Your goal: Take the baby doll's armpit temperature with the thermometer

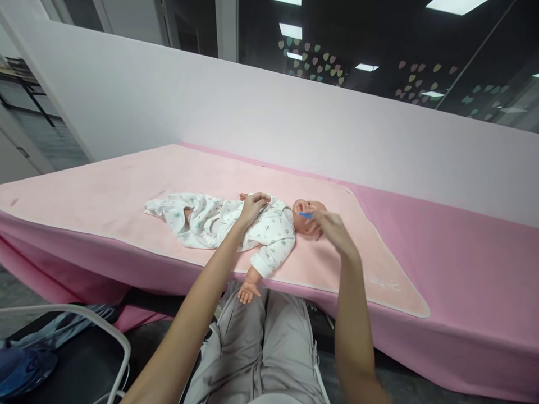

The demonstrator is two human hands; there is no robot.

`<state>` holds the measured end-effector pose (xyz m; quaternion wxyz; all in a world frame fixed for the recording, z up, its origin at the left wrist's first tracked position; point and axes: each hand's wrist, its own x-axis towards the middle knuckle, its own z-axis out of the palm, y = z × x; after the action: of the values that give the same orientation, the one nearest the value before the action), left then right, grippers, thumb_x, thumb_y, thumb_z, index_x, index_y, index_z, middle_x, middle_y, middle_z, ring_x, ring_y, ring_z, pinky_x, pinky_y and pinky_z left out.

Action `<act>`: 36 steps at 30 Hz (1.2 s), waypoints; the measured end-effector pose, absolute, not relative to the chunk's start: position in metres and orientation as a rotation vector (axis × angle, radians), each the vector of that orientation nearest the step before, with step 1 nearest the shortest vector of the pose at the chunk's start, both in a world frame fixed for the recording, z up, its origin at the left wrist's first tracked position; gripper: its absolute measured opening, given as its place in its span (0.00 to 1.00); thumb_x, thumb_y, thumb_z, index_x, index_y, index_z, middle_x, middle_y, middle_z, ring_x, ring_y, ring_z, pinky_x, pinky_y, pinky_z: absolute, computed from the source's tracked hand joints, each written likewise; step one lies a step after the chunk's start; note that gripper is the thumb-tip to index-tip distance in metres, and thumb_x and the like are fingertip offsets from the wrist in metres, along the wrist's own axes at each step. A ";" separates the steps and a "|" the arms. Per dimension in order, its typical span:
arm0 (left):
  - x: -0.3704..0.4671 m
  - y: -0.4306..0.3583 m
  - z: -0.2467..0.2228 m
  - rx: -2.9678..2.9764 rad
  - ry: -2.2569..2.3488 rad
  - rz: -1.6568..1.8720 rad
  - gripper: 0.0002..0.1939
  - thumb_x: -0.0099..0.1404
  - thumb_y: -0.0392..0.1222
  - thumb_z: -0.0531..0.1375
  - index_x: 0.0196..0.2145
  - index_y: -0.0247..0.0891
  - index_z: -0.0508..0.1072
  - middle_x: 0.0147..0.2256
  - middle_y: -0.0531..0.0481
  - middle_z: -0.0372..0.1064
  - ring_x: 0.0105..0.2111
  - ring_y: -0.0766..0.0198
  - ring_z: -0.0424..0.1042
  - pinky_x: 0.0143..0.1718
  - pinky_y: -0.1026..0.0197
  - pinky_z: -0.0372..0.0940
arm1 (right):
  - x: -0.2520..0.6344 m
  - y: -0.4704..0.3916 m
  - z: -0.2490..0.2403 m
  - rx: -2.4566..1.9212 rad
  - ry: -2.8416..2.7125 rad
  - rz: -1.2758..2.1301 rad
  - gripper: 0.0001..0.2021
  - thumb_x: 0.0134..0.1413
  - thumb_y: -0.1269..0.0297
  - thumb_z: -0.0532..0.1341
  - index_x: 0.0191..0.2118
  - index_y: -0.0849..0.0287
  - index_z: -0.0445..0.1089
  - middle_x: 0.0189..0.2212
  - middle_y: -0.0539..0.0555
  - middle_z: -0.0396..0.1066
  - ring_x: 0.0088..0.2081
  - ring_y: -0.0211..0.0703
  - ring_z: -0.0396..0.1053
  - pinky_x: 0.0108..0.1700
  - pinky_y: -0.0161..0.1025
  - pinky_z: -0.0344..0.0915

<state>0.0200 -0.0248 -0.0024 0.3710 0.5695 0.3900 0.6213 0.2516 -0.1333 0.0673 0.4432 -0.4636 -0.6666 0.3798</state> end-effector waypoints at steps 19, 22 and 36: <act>0.019 -0.019 -0.008 1.399 0.955 1.617 0.07 0.49 0.36 0.56 0.26 0.36 0.74 0.30 0.50 0.71 0.34 0.65 0.69 0.40 0.62 0.62 | 0.242 -0.076 0.136 -0.932 -1.793 0.936 0.11 0.50 0.67 0.58 0.20 0.63 0.71 0.11 0.49 0.67 0.13 0.33 0.62 0.16 0.28 0.58; 0.018 -0.019 -0.009 1.395 0.939 1.620 0.07 0.49 0.35 0.56 0.26 0.36 0.74 0.31 0.49 0.71 0.34 0.65 0.69 0.39 0.63 0.62 | 0.230 -0.075 0.135 -0.923 -1.847 0.879 0.18 0.53 0.67 0.53 0.15 0.60 0.68 0.08 0.46 0.63 0.12 0.31 0.59 0.15 0.27 0.55; 0.020 -0.023 -0.006 1.404 0.924 1.619 0.08 0.48 0.36 0.55 0.26 0.36 0.73 0.30 0.49 0.71 0.33 0.64 0.69 0.38 0.62 0.63 | 0.211 -0.092 0.146 -0.804 -1.844 0.756 0.22 0.57 0.65 0.50 0.14 0.60 0.66 0.08 0.46 0.63 0.11 0.31 0.58 0.14 0.28 0.55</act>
<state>0.0197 -0.0227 -0.0063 0.3931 0.5532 0.3641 0.6379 0.2114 -0.0916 0.1462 0.4761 -0.3289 -0.7547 0.3092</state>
